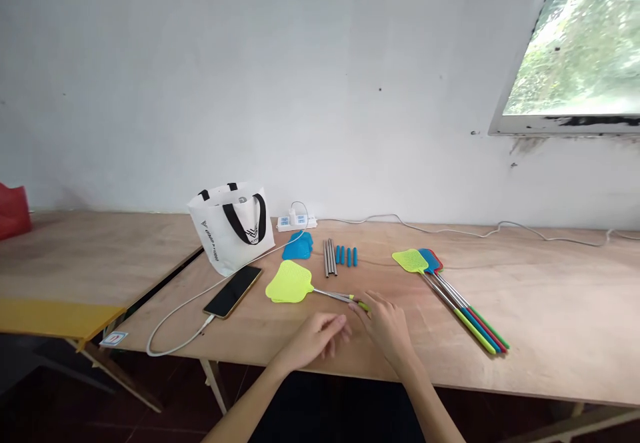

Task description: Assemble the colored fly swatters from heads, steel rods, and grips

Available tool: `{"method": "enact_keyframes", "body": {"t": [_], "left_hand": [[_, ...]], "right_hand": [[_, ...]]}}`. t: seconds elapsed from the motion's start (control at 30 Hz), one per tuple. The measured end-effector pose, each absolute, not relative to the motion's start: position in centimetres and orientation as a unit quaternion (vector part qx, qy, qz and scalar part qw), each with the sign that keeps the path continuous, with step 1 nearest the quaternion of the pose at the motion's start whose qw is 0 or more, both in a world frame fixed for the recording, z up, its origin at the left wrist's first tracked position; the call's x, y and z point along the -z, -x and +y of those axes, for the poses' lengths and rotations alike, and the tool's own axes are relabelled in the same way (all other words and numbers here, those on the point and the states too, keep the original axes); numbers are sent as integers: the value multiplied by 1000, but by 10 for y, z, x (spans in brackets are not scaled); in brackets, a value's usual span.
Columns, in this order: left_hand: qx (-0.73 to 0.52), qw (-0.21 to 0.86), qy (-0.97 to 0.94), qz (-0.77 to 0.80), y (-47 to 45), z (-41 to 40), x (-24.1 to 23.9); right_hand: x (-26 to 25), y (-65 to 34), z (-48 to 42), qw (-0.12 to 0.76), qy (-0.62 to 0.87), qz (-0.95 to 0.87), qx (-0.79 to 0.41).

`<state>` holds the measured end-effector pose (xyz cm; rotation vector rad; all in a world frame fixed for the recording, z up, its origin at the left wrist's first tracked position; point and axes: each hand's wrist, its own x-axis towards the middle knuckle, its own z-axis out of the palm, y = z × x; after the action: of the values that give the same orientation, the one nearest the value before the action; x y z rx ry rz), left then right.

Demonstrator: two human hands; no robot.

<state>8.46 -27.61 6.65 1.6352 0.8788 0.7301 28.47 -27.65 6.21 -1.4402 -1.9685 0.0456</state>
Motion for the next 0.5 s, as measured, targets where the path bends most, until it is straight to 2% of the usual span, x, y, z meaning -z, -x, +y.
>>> {"method": "enact_keyframes", "body": {"t": [0.27, 0.37, 0.5], "left_hand": [[-292, 440, -766, 367, -85, -269, -57], [-311, 350, -793, 390, -79, -264, -58], [-330, 250, -813, 409, -76, -259, -54]], "right_hand": [[-32, -265, -264, 276, 526, -801, 74], [-30, -263, -265, 284, 526, -794, 106], [-28, -258, -269, 280, 506, -813, 63]]}}
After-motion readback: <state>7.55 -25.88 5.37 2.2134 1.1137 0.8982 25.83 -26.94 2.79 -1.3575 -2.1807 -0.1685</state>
